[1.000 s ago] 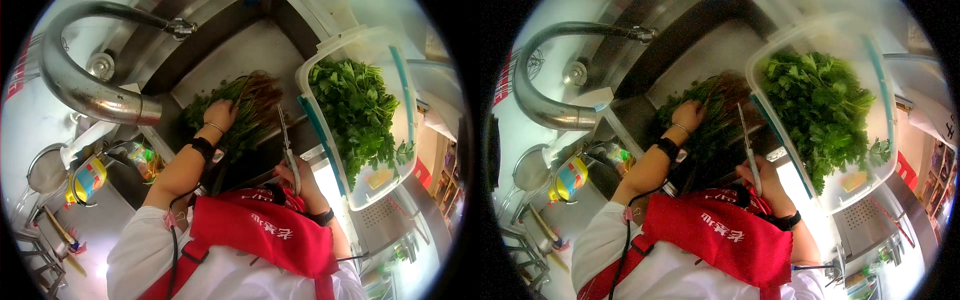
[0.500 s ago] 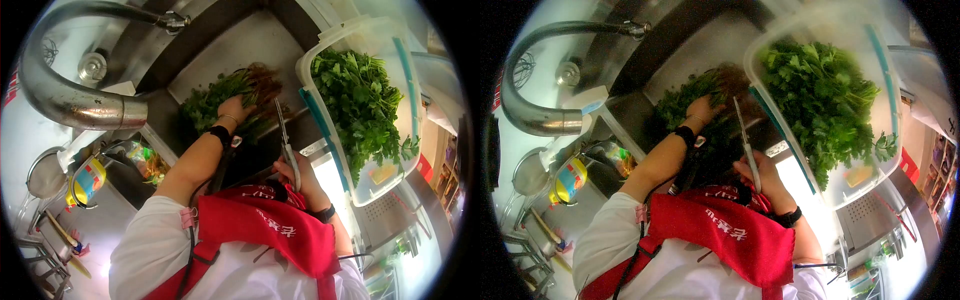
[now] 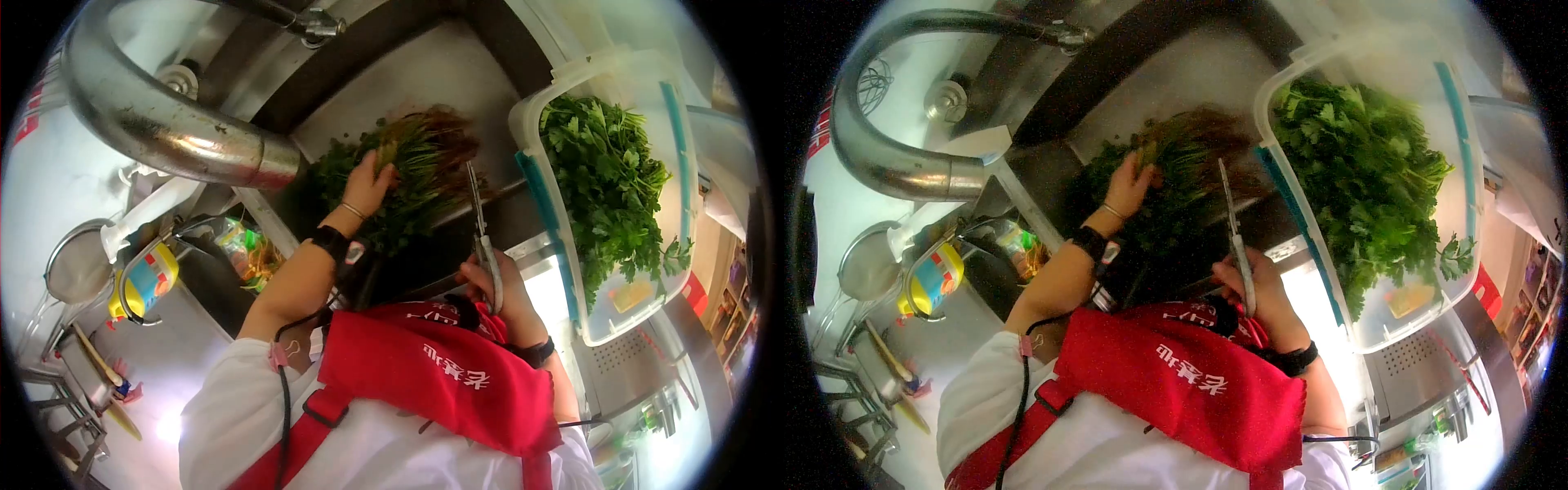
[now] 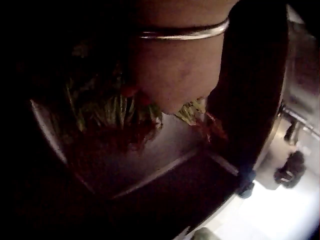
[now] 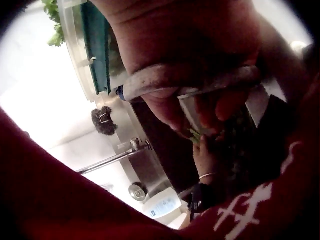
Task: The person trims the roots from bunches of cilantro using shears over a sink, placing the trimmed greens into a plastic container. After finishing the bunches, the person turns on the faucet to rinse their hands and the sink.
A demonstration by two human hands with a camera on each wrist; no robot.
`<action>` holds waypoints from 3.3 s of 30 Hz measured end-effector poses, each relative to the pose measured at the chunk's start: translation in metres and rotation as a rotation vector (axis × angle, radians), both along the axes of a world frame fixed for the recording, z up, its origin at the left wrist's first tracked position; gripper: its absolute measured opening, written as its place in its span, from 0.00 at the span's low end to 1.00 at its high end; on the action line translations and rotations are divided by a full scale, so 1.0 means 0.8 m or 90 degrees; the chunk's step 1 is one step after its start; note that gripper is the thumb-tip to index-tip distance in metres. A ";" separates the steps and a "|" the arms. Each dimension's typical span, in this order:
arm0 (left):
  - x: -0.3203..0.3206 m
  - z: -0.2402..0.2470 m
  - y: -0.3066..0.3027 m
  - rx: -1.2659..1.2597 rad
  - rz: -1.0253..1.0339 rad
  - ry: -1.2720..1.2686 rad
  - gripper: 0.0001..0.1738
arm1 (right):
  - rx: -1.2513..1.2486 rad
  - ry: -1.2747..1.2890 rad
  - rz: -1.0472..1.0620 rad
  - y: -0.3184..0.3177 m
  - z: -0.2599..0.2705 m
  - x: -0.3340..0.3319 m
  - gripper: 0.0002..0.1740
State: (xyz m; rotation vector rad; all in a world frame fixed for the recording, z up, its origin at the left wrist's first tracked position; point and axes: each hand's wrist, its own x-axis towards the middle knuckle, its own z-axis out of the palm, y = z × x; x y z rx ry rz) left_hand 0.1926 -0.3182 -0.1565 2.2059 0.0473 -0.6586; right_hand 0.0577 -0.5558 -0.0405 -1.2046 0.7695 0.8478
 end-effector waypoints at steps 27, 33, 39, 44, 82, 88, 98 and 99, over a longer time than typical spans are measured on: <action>0.034 -0.035 0.075 0.316 -0.185 -0.012 0.23 | 0.003 0.012 0.044 0.006 -0.006 0.014 0.19; 0.016 -0.024 0.059 0.230 -0.427 0.019 0.25 | 0.000 0.002 0.006 0.010 -0.006 0.007 0.15; 0.013 -0.052 0.053 0.348 -0.489 0.035 0.27 | -0.015 -0.019 0.006 0.011 -0.006 0.005 0.15; 0.032 -0.014 0.067 0.232 -0.327 0.012 0.25 | -0.095 -0.036 0.096 0.008 -0.005 -0.002 0.20; -0.221 0.334 0.327 -0.555 0.412 -0.124 0.08 | -0.005 -0.720 0.355 0.416 0.183 0.046 0.24; -0.242 0.331 0.362 -0.492 0.438 -0.159 0.08 | -0.052 -0.719 0.358 0.466 0.179 0.022 0.20; -0.252 0.288 0.391 -0.434 0.368 -0.209 0.16 | 0.096 -0.549 0.238 0.489 0.181 0.012 0.13; -0.254 0.290 0.394 -0.345 0.310 -0.231 0.16 | 0.115 -0.523 0.225 0.490 0.181 0.011 0.13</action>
